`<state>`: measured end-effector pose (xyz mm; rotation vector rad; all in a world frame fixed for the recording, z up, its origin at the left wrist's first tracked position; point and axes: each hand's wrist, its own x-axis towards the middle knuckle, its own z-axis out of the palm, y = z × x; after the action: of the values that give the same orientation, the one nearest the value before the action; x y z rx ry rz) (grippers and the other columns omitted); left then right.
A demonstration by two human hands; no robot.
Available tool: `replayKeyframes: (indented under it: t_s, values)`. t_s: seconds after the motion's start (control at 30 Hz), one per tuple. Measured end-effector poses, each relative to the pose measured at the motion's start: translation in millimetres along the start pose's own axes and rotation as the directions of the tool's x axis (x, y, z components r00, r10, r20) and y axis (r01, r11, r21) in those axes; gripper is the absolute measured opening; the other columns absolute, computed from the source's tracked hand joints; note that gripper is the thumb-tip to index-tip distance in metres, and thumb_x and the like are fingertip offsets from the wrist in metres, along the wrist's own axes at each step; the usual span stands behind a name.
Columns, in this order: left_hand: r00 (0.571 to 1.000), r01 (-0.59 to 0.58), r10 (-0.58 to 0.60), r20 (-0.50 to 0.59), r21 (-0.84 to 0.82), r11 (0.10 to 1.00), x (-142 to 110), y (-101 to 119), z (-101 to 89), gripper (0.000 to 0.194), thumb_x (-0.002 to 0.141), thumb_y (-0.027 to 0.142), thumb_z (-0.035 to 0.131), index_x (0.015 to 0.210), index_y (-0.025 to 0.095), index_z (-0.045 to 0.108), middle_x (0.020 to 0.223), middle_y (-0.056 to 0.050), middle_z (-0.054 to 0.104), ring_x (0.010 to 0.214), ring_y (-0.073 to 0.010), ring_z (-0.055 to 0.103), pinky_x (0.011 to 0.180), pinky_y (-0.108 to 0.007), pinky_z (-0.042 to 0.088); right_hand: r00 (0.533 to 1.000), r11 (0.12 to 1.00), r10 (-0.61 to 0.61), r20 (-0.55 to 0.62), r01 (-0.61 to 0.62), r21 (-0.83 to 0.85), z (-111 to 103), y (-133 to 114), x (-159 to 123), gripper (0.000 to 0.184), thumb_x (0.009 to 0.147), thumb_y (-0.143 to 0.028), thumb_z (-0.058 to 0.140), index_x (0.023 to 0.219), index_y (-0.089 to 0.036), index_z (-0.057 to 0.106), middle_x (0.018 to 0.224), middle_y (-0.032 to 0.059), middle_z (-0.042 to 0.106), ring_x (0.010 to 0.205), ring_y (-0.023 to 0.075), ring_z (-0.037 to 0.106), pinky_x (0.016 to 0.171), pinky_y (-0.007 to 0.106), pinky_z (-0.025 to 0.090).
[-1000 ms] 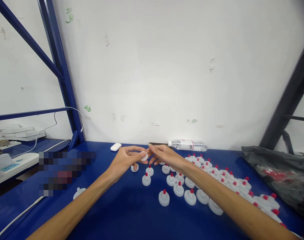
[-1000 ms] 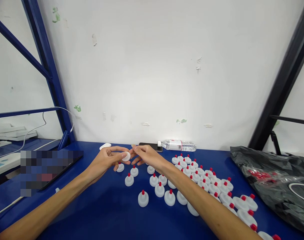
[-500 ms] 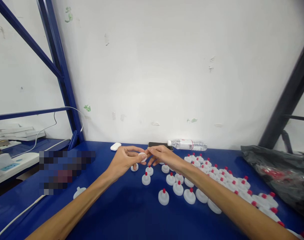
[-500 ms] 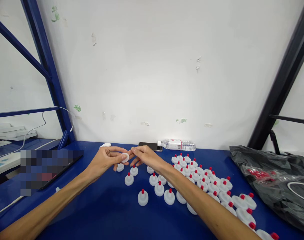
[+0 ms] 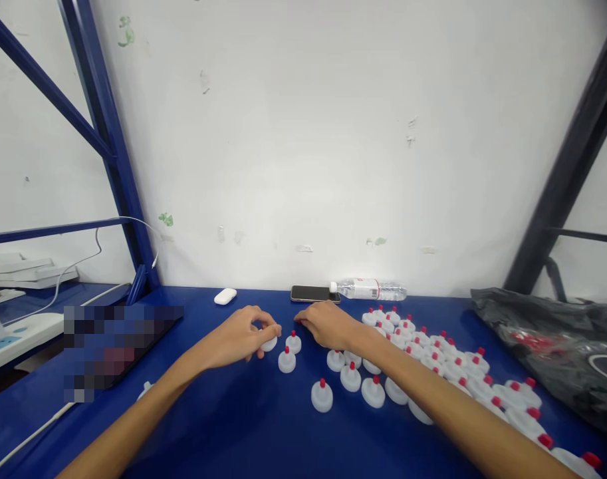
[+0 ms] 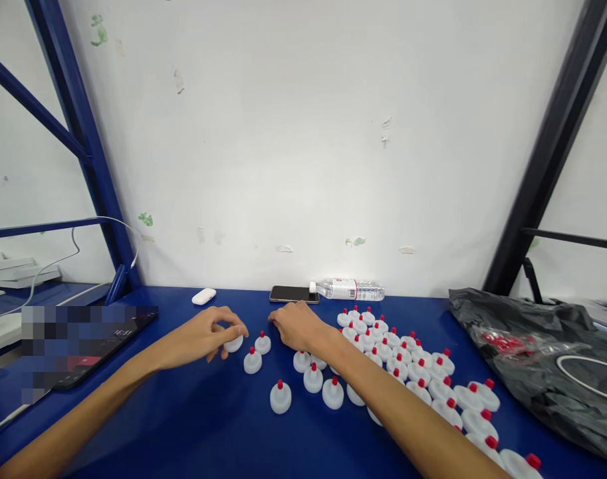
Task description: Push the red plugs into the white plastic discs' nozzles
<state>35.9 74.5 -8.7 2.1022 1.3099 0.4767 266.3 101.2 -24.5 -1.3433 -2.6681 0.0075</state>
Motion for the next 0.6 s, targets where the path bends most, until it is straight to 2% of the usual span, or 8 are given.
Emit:
replayKeyframes:
  t_s: [0.07,0.2,0.27,0.37,0.47,0.6]
  values:
    - [1.000,-0.002,0.001,0.015,0.086,0.996,0.1,-3.7,2.2,0.031,0.100,0.045,0.061,0.105,0.015,0.068,0.094,-0.002,0.071,0.073,-0.0142,0.068,0.066,-0.030,0.059,1.000,1.000,-0.017,0.014,0.017,-0.023,0.8,0.3,0.0,0.030,0.103,-0.014,0.049,0.117,-0.018,0.075,0.106,0.0112,0.080,0.098,0.0239,0.074,0.083,0.032,0.053]
    - [0.999,-0.048,0.049,0.001,0.227,0.973,1.6,-6.7,7.3,0.028,0.099,0.042,0.063,0.108,0.016,0.068,0.103,-0.004,0.072,0.088,-0.0185,0.070,0.080,-0.038,0.060,0.999,0.996,-0.042,0.018,0.044,-0.072,4.6,2.9,3.8,0.016,0.102,-0.022,0.060,0.109,-0.015,0.074,0.100,0.0050,0.078,0.093,0.0203,0.073,0.088,0.039,0.055]
    - [0.996,-0.082,0.084,0.002,0.265,0.961,0.9,-4.2,8.6,0.028,0.099,0.042,0.063,0.109,0.017,0.068,0.107,-0.005,0.072,0.092,-0.0197,0.070,0.083,-0.040,0.059,0.999,0.995,-0.051,0.005,0.052,-0.088,6.8,3.9,5.9,0.012,0.099,-0.019,0.064,0.104,-0.017,0.075,0.096,0.0037,0.079,0.092,0.0203,0.074,0.090,0.038,0.053]
    - [0.990,-0.137,0.139,0.013,0.294,0.946,-1.3,1.0,10.2,0.027,0.100,0.041,0.062,0.108,0.017,0.069,0.107,-0.005,0.072,0.094,-0.0201,0.070,0.086,-0.041,0.059,0.998,0.992,-0.062,-0.033,0.058,-0.108,7.3,3.7,6.7,0.016,0.096,-0.013,0.066,0.105,-0.019,0.078,0.093,0.0047,0.081,0.094,0.0227,0.075,0.091,0.034,0.048]
    - [0.982,-0.190,0.188,0.034,0.302,0.934,-2.1,3.2,12.8,0.026,0.100,0.041,0.062,0.107,0.017,0.069,0.106,-0.005,0.072,0.095,-0.0200,0.070,0.087,-0.042,0.058,0.995,0.991,-0.063,-0.080,0.053,-0.126,4.6,2.6,5.4,0.022,0.097,-0.011,0.064,0.115,-0.018,0.075,0.101,0.0080,0.080,0.100,0.0251,0.073,0.091,0.035,0.044]
    - [0.975,-0.221,0.209,0.072,0.299,0.928,-0.8,2.5,16.0,0.026,0.100,0.040,0.063,0.107,0.016,0.069,0.103,-0.004,0.072,0.091,-0.0190,0.070,0.084,-0.040,0.059,0.990,0.989,-0.067,-0.125,0.049,-0.138,1.4,2.9,4.2,0.017,0.101,-0.017,0.060,0.106,-0.017,0.077,0.104,0.0103,0.077,0.096,0.0237,0.072,0.090,0.035,0.042]
